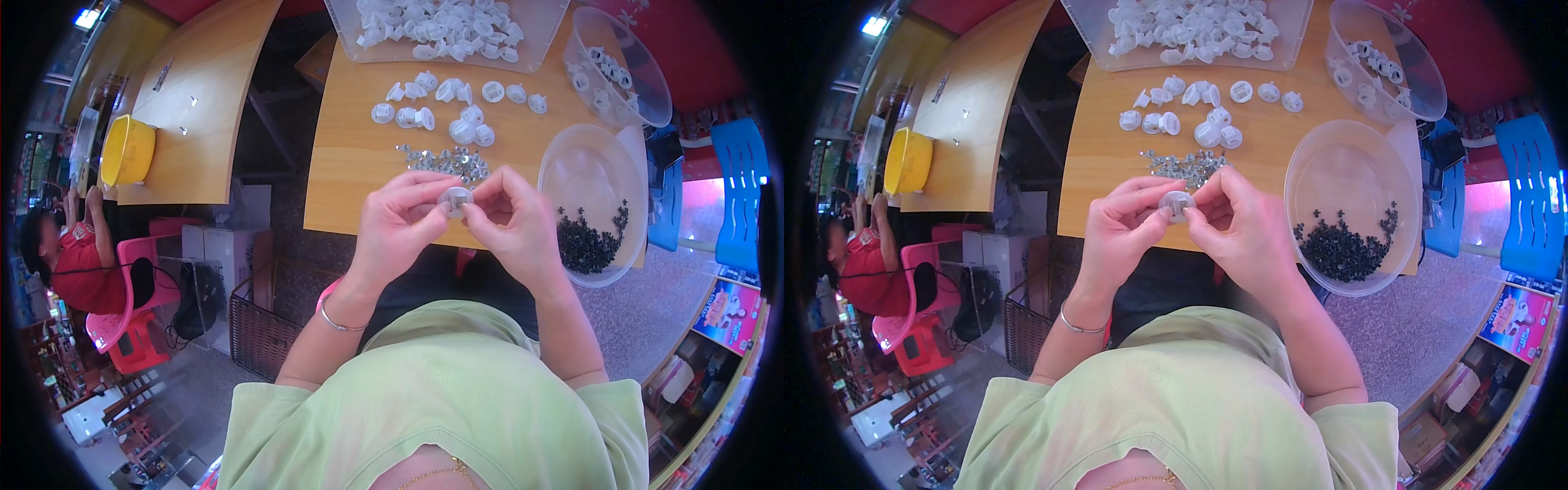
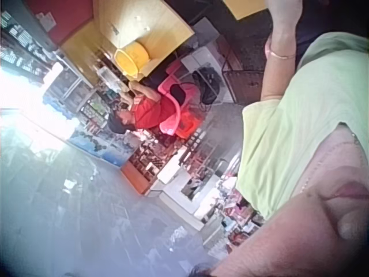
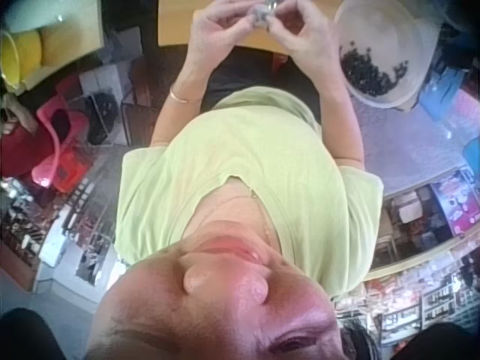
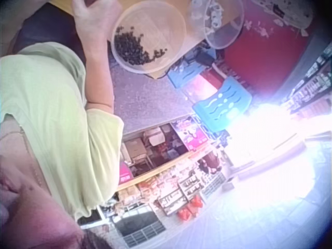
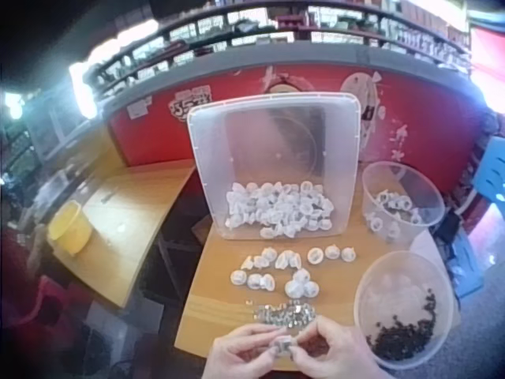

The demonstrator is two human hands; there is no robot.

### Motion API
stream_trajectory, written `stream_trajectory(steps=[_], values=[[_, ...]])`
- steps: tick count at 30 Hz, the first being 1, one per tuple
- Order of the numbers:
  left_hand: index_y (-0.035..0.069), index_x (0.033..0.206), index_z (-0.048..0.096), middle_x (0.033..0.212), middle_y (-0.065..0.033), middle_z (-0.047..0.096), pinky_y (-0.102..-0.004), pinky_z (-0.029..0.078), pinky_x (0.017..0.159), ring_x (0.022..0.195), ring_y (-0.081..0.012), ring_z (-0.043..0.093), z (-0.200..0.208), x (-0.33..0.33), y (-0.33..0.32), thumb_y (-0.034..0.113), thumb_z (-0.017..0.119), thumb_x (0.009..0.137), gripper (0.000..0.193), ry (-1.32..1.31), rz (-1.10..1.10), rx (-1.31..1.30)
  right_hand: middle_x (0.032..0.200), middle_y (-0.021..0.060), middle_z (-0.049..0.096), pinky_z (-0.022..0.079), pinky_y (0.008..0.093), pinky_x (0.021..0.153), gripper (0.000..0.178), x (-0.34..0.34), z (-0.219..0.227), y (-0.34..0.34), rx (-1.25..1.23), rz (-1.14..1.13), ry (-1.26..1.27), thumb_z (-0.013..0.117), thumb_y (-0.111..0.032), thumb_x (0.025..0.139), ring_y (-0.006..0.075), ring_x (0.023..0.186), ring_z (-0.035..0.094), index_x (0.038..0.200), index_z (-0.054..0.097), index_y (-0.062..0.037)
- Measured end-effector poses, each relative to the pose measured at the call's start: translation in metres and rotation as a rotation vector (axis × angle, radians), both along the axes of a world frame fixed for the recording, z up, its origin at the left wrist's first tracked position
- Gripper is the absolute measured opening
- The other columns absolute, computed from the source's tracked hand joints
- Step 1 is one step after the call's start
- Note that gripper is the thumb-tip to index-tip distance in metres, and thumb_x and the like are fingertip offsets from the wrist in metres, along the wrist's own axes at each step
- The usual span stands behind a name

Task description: The person assembles components by inserting metal clips into white plastic pieces by hand, occasionally picking up and repositioning a yellow plastic tub on the table.

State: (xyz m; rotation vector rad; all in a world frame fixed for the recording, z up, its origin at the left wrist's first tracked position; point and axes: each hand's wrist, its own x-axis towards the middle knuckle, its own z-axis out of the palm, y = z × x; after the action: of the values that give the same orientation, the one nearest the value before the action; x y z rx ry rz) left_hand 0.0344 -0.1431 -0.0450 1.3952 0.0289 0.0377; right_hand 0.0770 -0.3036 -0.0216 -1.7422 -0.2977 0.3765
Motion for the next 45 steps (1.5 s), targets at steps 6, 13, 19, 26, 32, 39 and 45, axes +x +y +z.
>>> stream_trajectory(steps=[6,13,19,26,32,39,45], values=[[-0.004,0.105,0.063,0.108,-0.0104,0.056,-0.0223,0.050,0.079,0.091,-0.0120,0.059,-0.004,0.002,-0.001,-0.004,0.057,0.080,0.026,-0.031,0.007,0.021,0.072,0.0072,0.063,0.051,0.0235,0.061,0.013,-0.003,0.000,0.002,-0.062,-0.020,-0.075,0.063,-0.003,0.078,0.0106,0.066,0.063,0.081,0.051,0.0015],[-0.004,0.106,0.062,0.106,-0.0113,0.056,-0.0235,0.050,0.081,0.092,-0.0134,0.059,0.002,0.000,-0.004,-0.004,0.056,0.080,0.027,-0.004,0.012,0.022,0.080,0.0068,0.064,0.051,0.0231,0.067,0.009,0.002,-0.009,-0.007,0.157,-0.001,0.165,0.059,-0.001,0.082,0.0099,0.074,0.063,0.086,0.052,0.0017],[-0.003,0.105,0.063,0.105,-0.0118,0.057,-0.0236,0.052,0.079,0.091,-0.0140,0.060,0.005,0.002,-0.003,-0.005,0.056,0.078,0.028,-0.063,0.021,0.091,0.078,0.0060,0.064,0.050,0.0223,0.065,0.010,0.004,-0.008,-0.005,0.113,-0.003,0.106,0.061,-0.001,0.080,0.0089,0.073,0.062,0.085,0.052,0.0015],[-0.001,0.102,0.065,0.100,-0.0119,0.060,-0.0240,0.053,0.072,0.087,-0.0152,0.062,-0.001,-0.005,0.006,-0.005,0.060,0.075,0.027,-0.119,0.109,0.222,0.073,0.0018,0.059,0.048,0.0191,0.065,0.012,0.005,0.007,0.011,-0.214,0.091,-0.053,0.062,-0.001,0.079,0.0060,0.070,0.058,0.081,0.051,-0.0002],[-0.001,0.097,0.066,0.093,-0.0066,0.061,-0.0239,0.050,0.074,0.088,-0.0118,0.059,0.019,0.006,0.081,-0.005,0.061,0.077,0.021,-0.202,0.285,0.518,0.093,0.0040,0.058,0.047,0.0215,0.077,0.026,-0.001,-0.009,0.006,0.157,0.006,0.080,0.062,0.003,0.080,0.0098,0.085,0.057,0.104,0.054,-0.0002],[0.002,0.098,0.066,0.081,-0.0067,0.066,-0.0245,0.049,0.065,0.072,-0.0126,0.063,0.051,0.012,0.405,0.021,0.069,0.079,0.027,-0.315,1.148,1.092,0.091,0.0033,0.056,0.046,0.0213,0.075,0.019,0.012,-0.008,-0.046,0.006,-0.213,-0.094,0.056,0.004,0.084,0.0084,0.081,0.055,0.102,0.055,0.0004],[0.001,0.099,0.067,0.089,-0.0098,0.068,-0.0277,0.049,0.076,0.081,-0.0156,0.065,0.036,-0.022,0.675,0.024,0.069,0.076,0.032,0.150,1.162,1.438,0.084,0.0027,0.058,0.045,0.0199,0.069,0.012,0.022,-0.006,-0.072,-0.161,-0.272,-0.166,0.057,0.002,0.084,0.0071,0.075,0.056,0.095,0.058,0.0010]])
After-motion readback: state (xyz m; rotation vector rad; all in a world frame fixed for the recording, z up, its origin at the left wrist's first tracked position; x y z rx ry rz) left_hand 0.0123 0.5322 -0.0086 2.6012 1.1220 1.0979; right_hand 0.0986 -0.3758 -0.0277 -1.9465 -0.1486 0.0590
